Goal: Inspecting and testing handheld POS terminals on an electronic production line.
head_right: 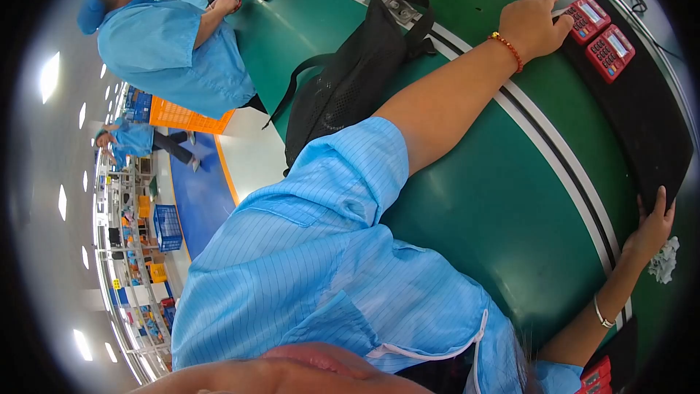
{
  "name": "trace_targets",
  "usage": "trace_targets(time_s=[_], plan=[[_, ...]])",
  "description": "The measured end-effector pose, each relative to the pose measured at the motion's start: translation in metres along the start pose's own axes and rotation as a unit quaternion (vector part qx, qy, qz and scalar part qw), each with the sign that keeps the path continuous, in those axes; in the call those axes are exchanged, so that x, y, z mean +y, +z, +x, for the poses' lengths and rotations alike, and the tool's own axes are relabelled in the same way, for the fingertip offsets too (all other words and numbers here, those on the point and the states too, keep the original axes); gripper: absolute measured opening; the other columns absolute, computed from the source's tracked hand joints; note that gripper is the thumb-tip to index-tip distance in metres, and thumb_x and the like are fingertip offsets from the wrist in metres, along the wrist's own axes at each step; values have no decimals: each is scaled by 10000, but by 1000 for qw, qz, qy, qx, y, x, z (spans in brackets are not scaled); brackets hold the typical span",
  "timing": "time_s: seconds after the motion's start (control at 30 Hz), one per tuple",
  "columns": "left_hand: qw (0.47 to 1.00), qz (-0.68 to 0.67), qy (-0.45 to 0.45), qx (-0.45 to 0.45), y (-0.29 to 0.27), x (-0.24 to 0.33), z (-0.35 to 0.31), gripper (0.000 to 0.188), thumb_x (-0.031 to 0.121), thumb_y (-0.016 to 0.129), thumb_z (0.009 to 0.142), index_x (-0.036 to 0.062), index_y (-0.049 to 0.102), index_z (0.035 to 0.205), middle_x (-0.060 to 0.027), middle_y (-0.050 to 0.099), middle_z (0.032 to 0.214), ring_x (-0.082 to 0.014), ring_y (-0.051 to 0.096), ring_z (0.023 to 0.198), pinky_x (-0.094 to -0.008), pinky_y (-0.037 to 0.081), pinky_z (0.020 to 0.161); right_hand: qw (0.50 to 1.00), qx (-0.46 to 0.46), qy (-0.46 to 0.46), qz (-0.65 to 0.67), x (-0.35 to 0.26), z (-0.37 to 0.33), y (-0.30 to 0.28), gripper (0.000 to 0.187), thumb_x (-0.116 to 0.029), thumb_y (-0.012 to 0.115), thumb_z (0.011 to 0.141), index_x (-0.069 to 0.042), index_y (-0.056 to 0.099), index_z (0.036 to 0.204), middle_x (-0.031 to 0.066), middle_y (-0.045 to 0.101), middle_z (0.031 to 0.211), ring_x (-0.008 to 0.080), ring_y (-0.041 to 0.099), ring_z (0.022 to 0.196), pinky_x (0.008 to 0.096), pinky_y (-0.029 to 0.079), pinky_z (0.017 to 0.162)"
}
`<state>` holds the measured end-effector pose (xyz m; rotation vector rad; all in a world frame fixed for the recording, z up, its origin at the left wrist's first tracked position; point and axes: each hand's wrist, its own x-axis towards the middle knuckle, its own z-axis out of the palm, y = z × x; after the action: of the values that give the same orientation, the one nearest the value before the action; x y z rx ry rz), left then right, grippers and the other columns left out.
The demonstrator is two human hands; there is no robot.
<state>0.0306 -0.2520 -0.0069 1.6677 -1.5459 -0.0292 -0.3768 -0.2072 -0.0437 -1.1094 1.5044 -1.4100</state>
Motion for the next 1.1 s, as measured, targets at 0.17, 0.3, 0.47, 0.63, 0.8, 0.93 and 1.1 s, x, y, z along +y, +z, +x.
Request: trace_targets(time_s=[0.17, 0.3, 0.47, 0.63, 0.8, 0.93, 1.1], plan=[[995, -14, 36, -94, -7, 10, -3, 635, 569, 614, 881, 55, 699, 1245, -159, 713, 1157, -318, 693, 1050, -427, 553, 914, 999, 29, -23, -21, 6, -2, 1, 566, -277, 692, 985, 8, 514, 1441, 145, 619, 1298, 232, 625, 1147, 359, 587, 933], [991, 15, 109, -76, 6, -9, 0, 748, 663, 629, 828, 59, 669, 1268, -159, 689, 1158, -305, 690, 1039, -424, 562, 880, 999, 35, -15, -26, 4, 2, 6, 570, -283, 693, 984, 2, 515, 1444, 144, 619, 1298, 234, 620, 1157, 363, 586, 933], [987, 44, 104, -113, 10, -7, -2, 944, 779, 661, 753, 37, 622, 1336, -151, 645, 1297, -288, 664, 1144, -412, 557, 919, 999, 31, -14, -23, 6, 8, 6, 596, -295, 704, 976, -9, 506, 1460, 149, 609, 1317, 244, 615, 1173, 361, 581, 937], [977, 56, 138, -150, 16, 4, -5, 1051, 823, 676, 712, 31, 590, 1398, -139, 632, 1339, -283, 617, 1236, -408, 516, 1014, 998, 52, 15, -17, 20, 21, -5, 605, -299, 717, 962, -38, 509, 1467, 130, 594, 1359, 234, 593, 1209, 356, 574, 926], [982, -21, 150, -114, -1, -15, -4, 830, 743, 767, 690, 64, 729, 1166, -157, 712, 1194, -319, 675, 1116, -417, 548, 946, 998, -8, 43, -52, -57, -48, 36, 588, -317, 691, 965, -80, 515, 1474, 69, 647, 1275, 164, 621, 1099, 329, 560, 817], [954, 53, 113, -273, -75, 27, -24, 634, 676, 748, 794, 64, 702, 956, -123, 694, 846, -264, 667, 799, -376, 523, 706, 998, -55, 26, -24, -75, -110, 5, 554, -222, 652, 973, -73, 498, 1483, 24, 687, 1126, 83, 625, 816, 226, 483, 530], [861, -11, 146, -488, -134, 48, -89, 491, 436, 849, 793, 49, 547, 809, -104, 570, 749, -218, 541, 689, -367, 449, 621, 987, -54, 88, -123, -96, -203, -60, 643, -165, 615, 962, -73, 404, 1563, 42, 696, 1157, 62, 648, 780, 200, 436, 480]])
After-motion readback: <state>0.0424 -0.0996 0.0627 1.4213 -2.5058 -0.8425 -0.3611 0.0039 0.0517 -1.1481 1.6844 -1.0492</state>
